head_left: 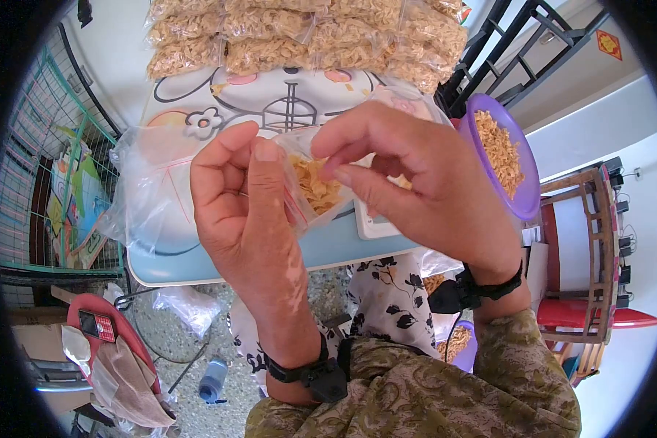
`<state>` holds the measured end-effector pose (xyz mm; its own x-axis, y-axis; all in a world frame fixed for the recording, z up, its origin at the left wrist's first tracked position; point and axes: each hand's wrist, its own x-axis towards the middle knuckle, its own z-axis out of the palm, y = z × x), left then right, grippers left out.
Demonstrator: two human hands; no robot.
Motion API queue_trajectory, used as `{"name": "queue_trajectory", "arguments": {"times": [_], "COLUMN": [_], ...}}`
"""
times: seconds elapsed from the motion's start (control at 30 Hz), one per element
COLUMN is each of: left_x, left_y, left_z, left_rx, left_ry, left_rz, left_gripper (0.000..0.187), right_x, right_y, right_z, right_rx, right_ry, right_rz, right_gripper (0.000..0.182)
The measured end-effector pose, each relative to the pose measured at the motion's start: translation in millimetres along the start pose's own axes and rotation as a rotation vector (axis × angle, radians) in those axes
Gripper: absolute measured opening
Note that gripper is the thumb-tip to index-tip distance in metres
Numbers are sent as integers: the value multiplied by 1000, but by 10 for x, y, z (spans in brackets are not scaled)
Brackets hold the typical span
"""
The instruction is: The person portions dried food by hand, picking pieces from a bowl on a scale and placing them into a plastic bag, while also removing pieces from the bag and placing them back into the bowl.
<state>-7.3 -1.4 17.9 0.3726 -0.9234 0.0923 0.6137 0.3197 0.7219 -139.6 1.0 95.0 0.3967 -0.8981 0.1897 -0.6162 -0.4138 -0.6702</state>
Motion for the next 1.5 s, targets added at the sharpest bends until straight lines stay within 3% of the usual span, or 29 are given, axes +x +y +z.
{"name": "queue_trajectory", "arguments": {"times": [0.07,0.13,0.23,0.33,0.43,0.5,0.53,0.6,0.8,0.93,1.1,1.23,1.33,1.4,1.5], "left_x": [-6,-8,-8,-7,-19,-16,-10,-4,-28,-22,-20,-20,-14,-8,-24], "left_y": [30,45,58,64,91,89,80,60,40,-13,-21,-22,-7,-9,-6], "left_z": [28,26,-14,7,34,-2,-10,-22,9,-7,38,62,78,95,24], "left_rx": [17,36,93,21,36,20,17,-7,8,36,33,35,55,70,47], "left_ry": [19,38,31,15,78,22,21,5,6,-53,12,3,22,66,-3], "left_rz": [-3,-6,5,26,8,41,41,54,32,22,33,27,16,28,27], "left_gripper": [20,20,18,18,19,24,24,24,23,23,22,22,18,18,22], "right_x": [28,66,100,128,50,14,-1,-52,-144,-119,-44,-67,-110,-120,-148], "right_y": [27,94,92,161,115,177,264,538,921,1003,1022,1053,1048,980,1048], "right_z": [96,236,256,189,-94,-317,-409,-506,-351,-244,-218,-248,-289,-331,-391], "right_rx": [-67,-99,-130,-160,-91,20,17,-231,-489,-526,-554,-620,-449,-186,85], "right_ry": [-29,13,-24,33,98,262,263,152,-120,-101,-145,-111,4,102,183], "right_rz": [-57,-245,-193,-349,-214,29,29,206,-52,-20,31,50,122,308,323], "right_gripper": [23,10,6,18,18,20,20,26,46,45,22,16,13,11,12]}}
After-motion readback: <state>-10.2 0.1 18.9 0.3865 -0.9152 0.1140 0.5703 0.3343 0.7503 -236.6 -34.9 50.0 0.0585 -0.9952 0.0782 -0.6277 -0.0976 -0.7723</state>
